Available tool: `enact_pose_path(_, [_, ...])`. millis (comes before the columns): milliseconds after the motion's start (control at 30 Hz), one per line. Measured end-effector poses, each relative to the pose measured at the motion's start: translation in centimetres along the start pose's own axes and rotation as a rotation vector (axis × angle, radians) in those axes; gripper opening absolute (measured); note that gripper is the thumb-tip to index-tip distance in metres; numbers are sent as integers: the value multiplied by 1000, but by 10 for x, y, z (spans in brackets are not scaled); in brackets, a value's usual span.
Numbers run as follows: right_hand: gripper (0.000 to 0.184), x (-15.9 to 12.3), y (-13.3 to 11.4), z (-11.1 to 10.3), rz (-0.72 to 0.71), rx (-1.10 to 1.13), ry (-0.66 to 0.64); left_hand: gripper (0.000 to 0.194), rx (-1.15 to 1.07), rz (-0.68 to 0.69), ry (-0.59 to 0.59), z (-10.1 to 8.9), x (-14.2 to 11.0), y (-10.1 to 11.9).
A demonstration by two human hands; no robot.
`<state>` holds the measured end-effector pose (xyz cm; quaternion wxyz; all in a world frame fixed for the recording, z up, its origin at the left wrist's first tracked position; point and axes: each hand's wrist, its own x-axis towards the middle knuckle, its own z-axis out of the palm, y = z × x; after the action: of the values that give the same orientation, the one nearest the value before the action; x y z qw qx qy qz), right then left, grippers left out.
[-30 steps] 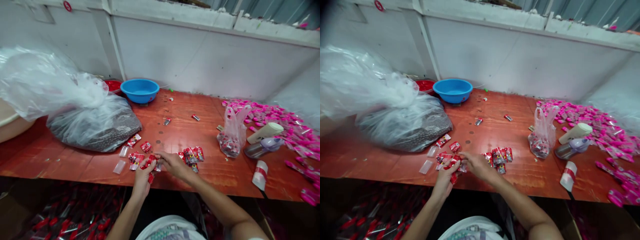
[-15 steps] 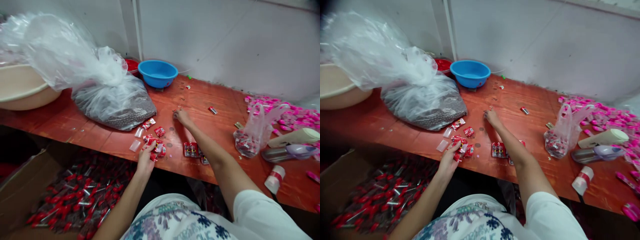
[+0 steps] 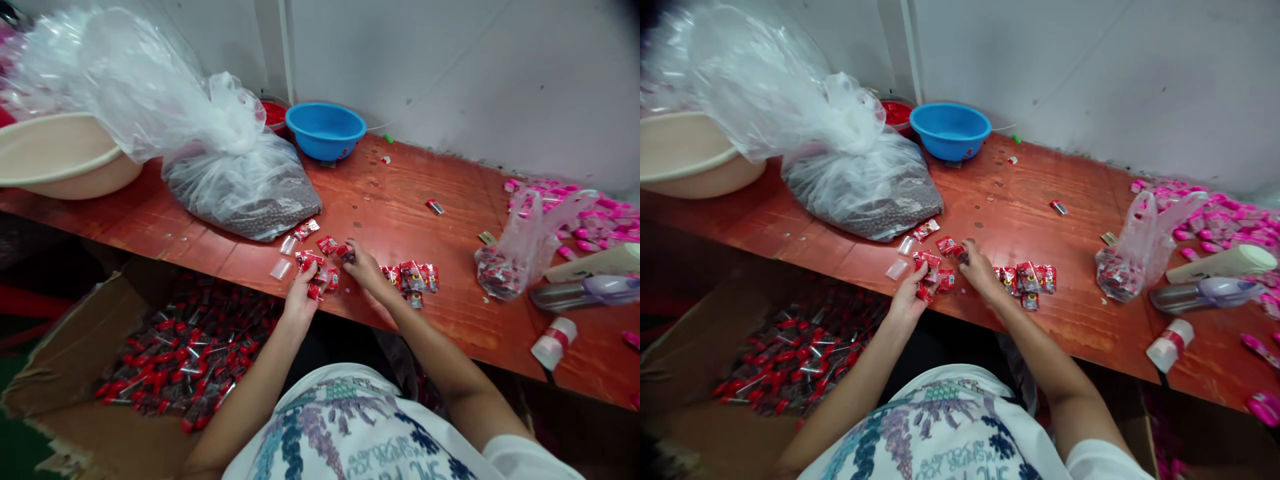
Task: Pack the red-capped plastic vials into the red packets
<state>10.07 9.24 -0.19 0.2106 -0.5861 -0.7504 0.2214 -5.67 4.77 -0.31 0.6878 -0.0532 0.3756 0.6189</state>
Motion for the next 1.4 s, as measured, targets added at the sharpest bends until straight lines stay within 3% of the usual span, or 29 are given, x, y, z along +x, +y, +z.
enact_pose_path(133, [51,-56,-20,5,-47,516,210,11,6,30,-9,0,-3,-4])
enact_pose_path(300, [43,-91,-33,1,-56,575,283,9,50,14,-79,7,-11,-18])
enact_pose_path(567, [47,-96,-16,-7,23,658,302,14,104,1,-84,15,-22,-33])
enact_pose_path(1200, [48,-103,-19,-13,57,764,152,17,78,56,-88,17,-23,-34])
enact_pose_path(1400, [48,-102,-18,-13,60,753,175,23,99,85,-107,20,-25,-33])
